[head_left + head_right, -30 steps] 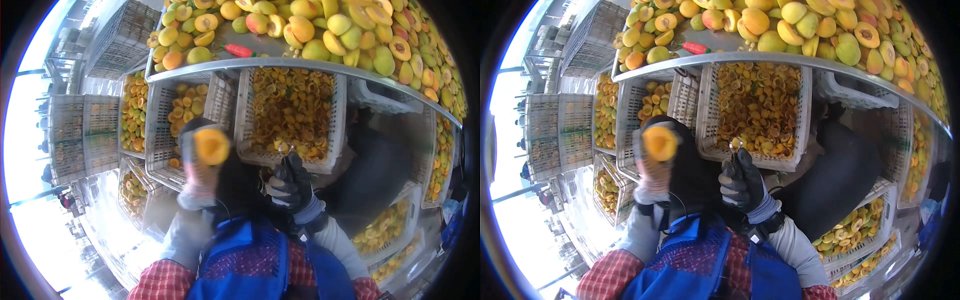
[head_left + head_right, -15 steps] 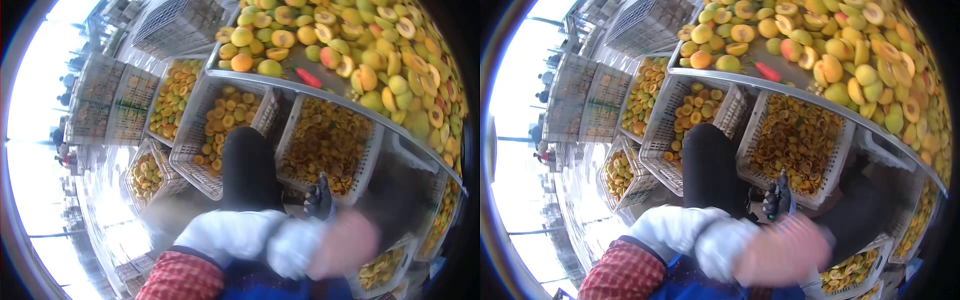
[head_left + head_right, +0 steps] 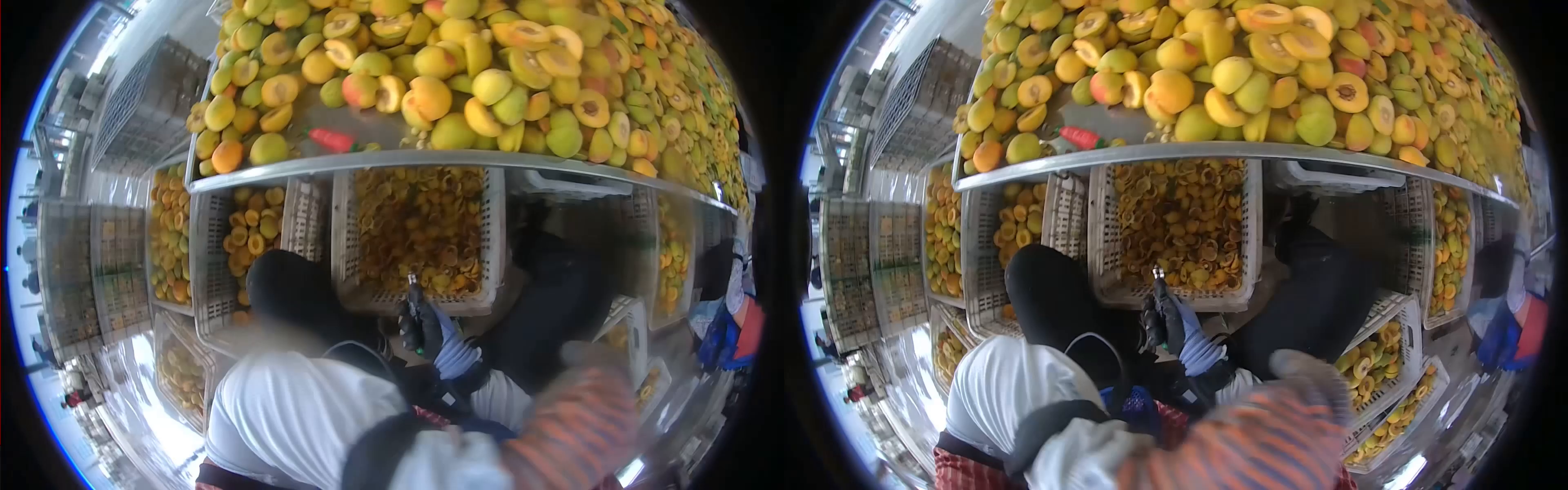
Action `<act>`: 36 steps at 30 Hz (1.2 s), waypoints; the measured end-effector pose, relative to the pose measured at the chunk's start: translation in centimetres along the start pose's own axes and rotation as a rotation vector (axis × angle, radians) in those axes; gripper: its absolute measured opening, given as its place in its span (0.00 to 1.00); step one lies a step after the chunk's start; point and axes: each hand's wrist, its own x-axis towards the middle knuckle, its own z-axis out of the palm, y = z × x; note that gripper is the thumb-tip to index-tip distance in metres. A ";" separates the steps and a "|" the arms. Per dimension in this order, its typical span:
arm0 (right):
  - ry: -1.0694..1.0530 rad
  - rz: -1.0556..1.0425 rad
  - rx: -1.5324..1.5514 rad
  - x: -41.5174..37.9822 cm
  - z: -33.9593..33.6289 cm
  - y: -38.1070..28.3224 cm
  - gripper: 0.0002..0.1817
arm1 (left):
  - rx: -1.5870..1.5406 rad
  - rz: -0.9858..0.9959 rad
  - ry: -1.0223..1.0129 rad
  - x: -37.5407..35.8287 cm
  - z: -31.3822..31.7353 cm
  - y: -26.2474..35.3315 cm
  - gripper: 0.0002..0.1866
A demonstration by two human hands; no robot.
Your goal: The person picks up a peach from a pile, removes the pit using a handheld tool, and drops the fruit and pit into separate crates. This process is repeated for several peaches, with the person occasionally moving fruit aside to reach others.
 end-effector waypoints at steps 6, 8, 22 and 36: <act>-0.543 -0.401 0.286 -3.2 -0.3 -2.7 0.22 | -0.038 -0.007 -0.068 3.1 -0.7 -2.7 0.15; -0.256 -0.252 0.008 -2.2 -2.2 -1.6 0.24 | 0.056 -0.166 0.010 3.2 -3.3 -6.9 0.08; -0.136 -0.245 0.350 0.2 -1.2 -2.5 0.17 | 0.487 -1.095 0.771 -3.4 -10.5 -33.3 0.27; -0.059 -0.526 0.105 -2.3 1.8 -5.5 0.28 | -0.194 -0.630 0.354 1.7 3.9 -14.3 0.28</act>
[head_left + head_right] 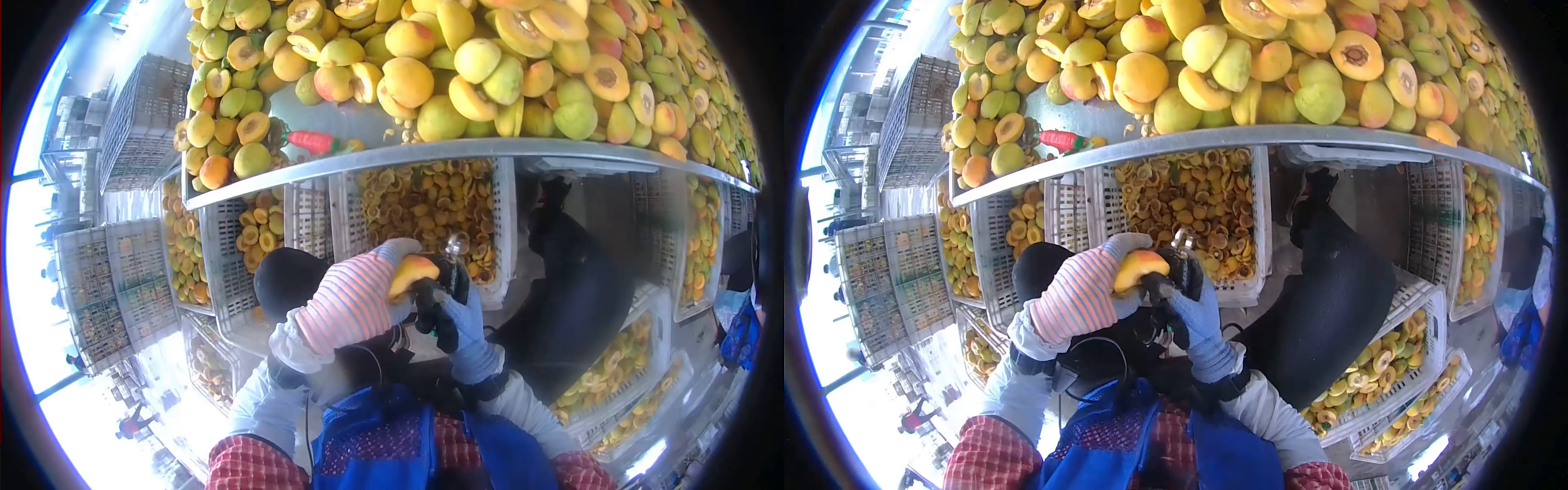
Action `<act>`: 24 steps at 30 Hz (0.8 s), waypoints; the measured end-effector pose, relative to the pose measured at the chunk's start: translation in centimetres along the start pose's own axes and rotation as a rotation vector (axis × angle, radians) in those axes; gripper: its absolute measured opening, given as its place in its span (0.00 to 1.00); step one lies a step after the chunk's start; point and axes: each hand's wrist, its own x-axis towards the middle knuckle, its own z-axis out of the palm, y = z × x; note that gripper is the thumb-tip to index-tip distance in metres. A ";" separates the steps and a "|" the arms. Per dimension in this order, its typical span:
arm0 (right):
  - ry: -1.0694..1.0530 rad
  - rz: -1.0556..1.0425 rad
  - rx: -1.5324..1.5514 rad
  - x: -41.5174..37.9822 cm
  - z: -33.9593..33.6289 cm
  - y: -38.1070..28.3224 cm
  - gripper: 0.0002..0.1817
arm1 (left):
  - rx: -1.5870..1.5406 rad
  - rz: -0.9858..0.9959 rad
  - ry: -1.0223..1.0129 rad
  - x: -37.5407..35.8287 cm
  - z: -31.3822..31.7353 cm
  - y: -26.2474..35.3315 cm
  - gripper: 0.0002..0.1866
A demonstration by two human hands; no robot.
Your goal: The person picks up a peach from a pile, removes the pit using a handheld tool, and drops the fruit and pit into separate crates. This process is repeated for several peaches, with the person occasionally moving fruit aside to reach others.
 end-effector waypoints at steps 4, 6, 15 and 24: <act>0.008 0.178 0.203 -1.0 -0.2 0.3 0.18 | -1.041 0.012 0.309 -1.2 4.5 -0.7 0.26; 0.036 0.159 0.097 -2.0 0.9 0.9 0.17 | -1.095 0.046 0.535 -1.0 7.3 -0.6 0.22; -0.140 -0.568 -1.241 -4.2 1.6 0.2 0.21 | -1.131 -0.046 0.793 -2.8 9.2 -1.2 0.23; -0.117 -0.498 -1.222 -4.6 1.3 0.8 0.20 | -0.965 -0.037 0.895 -3.1 9.5 0.1 0.21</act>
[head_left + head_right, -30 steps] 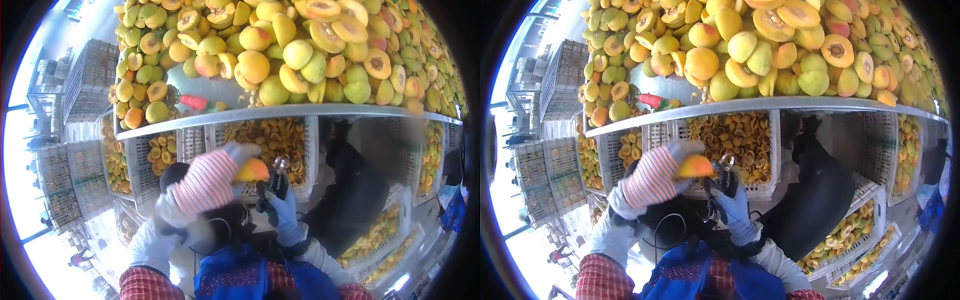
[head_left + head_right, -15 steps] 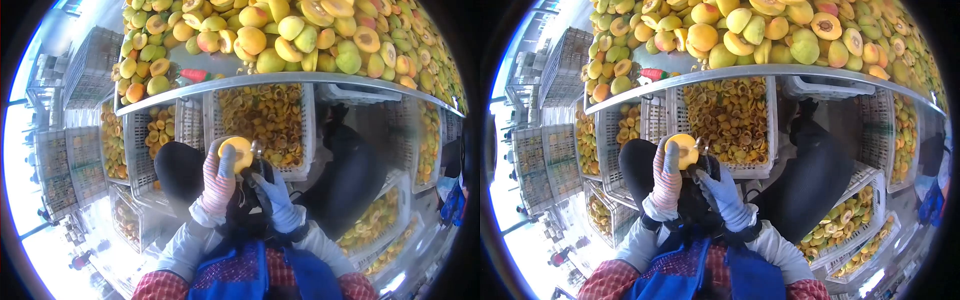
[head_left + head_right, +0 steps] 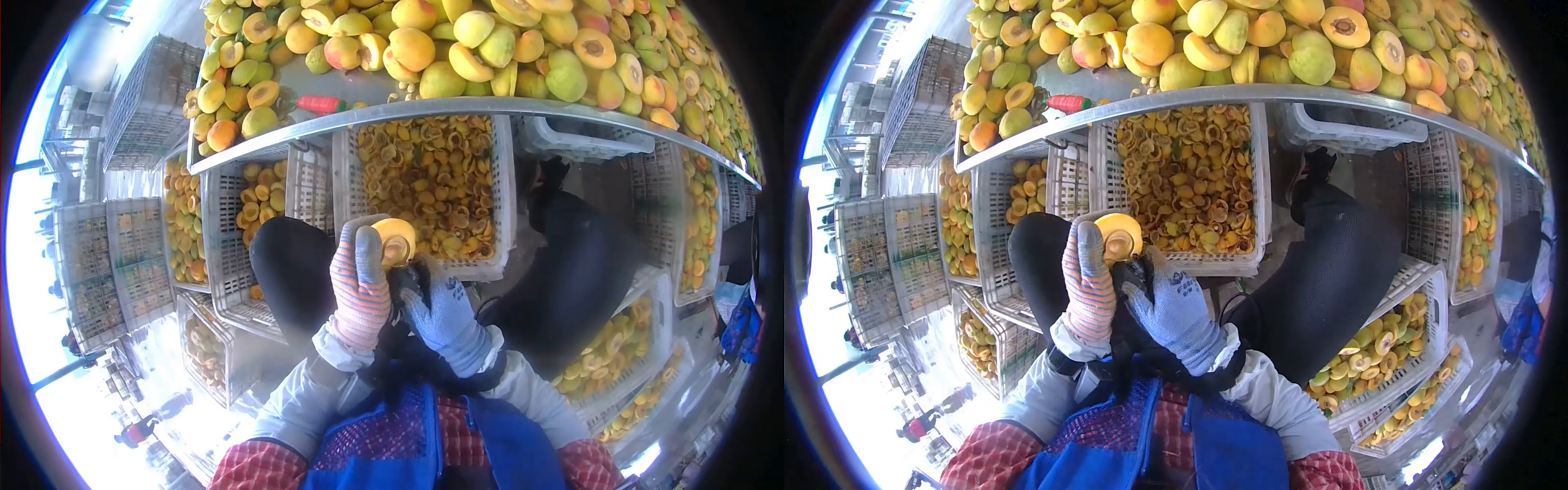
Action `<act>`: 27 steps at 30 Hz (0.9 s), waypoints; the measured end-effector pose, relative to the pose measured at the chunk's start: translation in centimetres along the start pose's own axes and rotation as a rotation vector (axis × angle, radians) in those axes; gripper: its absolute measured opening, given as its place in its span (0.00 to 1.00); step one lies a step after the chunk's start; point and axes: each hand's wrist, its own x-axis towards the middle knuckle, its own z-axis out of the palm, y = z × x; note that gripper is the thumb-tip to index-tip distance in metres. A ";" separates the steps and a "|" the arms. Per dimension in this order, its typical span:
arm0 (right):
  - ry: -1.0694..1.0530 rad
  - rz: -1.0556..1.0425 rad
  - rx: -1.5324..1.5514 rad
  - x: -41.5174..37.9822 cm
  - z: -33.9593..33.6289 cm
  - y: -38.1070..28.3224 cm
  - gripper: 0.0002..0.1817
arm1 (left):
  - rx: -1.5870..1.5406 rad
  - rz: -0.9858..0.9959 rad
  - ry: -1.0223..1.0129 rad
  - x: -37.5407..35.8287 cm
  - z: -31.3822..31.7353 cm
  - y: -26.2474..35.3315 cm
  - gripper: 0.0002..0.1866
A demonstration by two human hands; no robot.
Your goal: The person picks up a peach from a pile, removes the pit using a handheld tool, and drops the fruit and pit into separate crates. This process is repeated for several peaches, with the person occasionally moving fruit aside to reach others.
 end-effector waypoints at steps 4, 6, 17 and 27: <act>-0.017 -0.047 0.063 -0.5 -0.1 0.2 0.21 | 0.054 -0.020 -0.057 0.0 -0.5 -0.5 0.21; 0.009 -0.065 0.079 -1.1 0.8 1.8 0.22 | 0.074 -0.039 -0.121 -0.1 -0.6 -0.3 0.20; -0.205 0.680 1.365 -1.3 0.4 -0.5 0.18 | 0.088 -0.169 -0.510 2.6 -1.9 1.3 0.22; -0.904 0.794 2.390 -2.0 0.7 0.6 0.26 | -0.017 -0.129 -0.504 1.3 -1.8 -1.3 0.27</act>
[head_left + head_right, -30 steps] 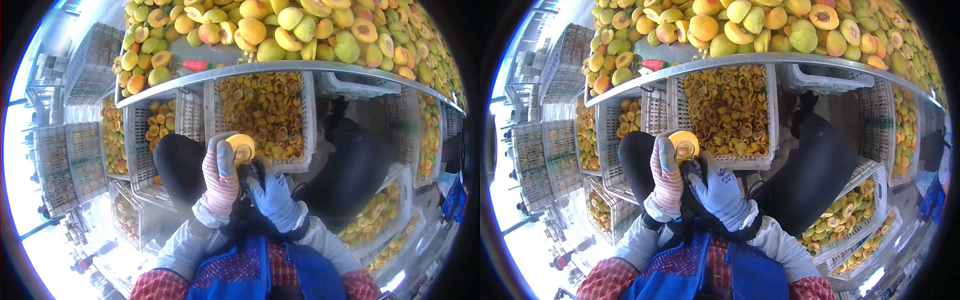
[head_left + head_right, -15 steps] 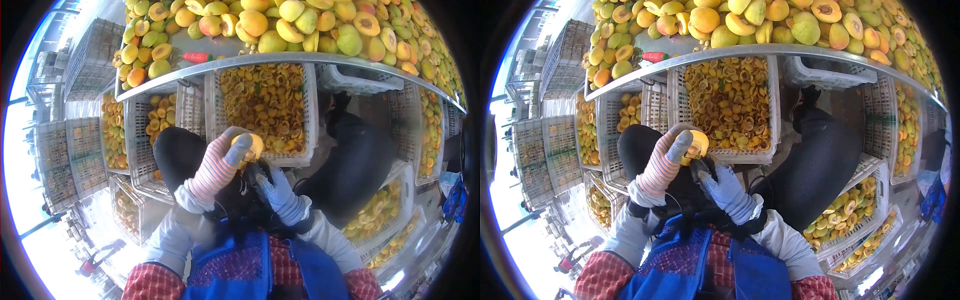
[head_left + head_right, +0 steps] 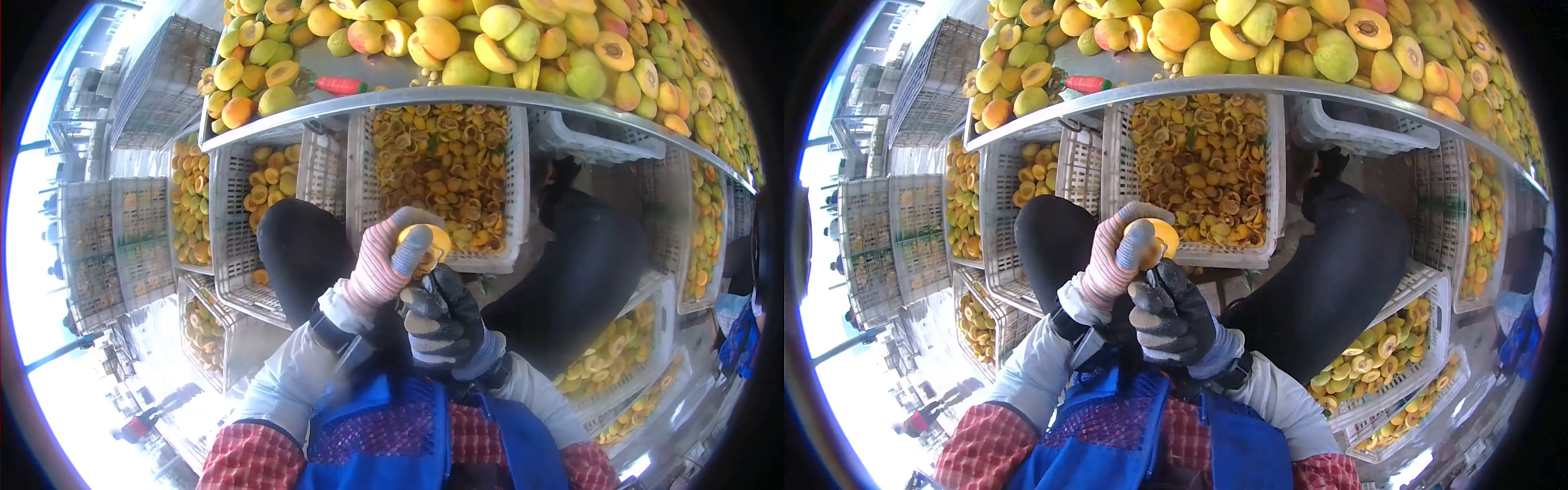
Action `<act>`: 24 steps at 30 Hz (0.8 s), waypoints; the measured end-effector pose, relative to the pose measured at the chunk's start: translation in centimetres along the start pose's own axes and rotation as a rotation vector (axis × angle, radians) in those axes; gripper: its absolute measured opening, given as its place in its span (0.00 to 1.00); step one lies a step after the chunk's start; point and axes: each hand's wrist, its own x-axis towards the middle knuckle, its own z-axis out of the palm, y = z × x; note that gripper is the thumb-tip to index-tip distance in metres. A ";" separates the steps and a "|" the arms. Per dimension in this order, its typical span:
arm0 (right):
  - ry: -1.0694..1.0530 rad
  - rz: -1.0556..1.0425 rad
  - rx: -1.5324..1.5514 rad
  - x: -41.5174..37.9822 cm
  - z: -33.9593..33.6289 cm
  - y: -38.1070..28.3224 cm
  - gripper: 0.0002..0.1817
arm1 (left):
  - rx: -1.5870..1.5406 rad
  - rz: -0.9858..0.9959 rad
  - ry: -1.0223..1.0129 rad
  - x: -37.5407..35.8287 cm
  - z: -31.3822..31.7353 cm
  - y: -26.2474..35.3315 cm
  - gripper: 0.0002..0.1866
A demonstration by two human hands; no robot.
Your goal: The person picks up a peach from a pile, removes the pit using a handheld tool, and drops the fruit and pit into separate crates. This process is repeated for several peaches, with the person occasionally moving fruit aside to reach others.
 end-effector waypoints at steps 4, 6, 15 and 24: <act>-0.136 0.009 0.037 0.1 -0.8 -0.1 0.26 | -0.418 -0.153 0.116 -0.5 1.7 -0.7 0.24; -0.197 0.023 -0.051 0.6 -0.1 -0.8 0.26 | -0.680 -0.282 0.225 -0.4 2.4 -1.5 0.23; 0.122 -0.104 -0.092 -0.1 -2.7 -2.7 0.30 | 0.129 0.248 0.823 -3.9 -9.5 0.9 0.22; 0.330 -0.199 -0.171 0.4 -5.5 -5.5 0.30 | 1.346 0.045 0.843 8.4 -17.2 8.6 0.21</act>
